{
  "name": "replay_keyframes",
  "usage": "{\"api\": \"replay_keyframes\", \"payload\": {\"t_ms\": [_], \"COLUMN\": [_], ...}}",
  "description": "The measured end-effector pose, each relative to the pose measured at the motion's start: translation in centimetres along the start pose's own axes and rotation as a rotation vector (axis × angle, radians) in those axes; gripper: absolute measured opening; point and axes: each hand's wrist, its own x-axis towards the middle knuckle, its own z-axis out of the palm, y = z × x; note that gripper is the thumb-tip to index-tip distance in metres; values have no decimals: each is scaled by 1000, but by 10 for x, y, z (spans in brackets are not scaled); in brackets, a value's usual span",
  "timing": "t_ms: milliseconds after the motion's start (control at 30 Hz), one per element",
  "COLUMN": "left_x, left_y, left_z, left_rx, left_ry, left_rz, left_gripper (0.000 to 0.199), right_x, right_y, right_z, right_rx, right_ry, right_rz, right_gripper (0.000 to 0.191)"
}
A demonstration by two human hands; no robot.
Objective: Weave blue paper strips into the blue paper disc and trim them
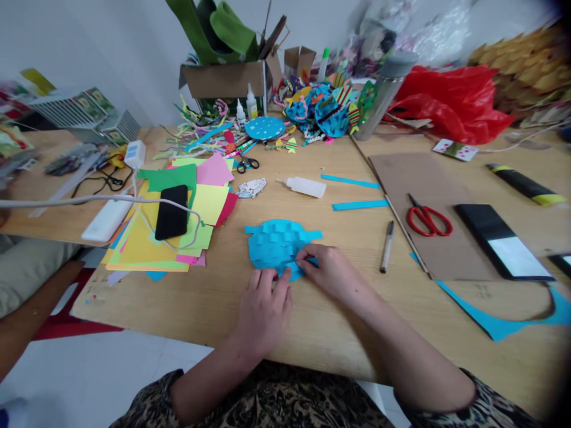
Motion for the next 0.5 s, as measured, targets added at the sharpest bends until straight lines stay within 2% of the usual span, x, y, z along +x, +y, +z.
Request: {"api": "replay_keyframes", "payload": {"t_ms": [167,367,500], "left_x": [-1,1,2], "left_y": [1,5,9], "left_z": [0,1,5], "left_rx": [12,111,118], "left_ry": [57,-29,-50], "left_rz": [66,114,95], "left_gripper": [33,39,42], "right_x": [0,0,-1], "right_y": [-1,-3,-3], "right_z": [2,2,2], "right_rx": [-23,-65,-55], "right_ry": [-2,-3,5], "right_rz": [25,14,11], "right_gripper": [12,13,14]}}
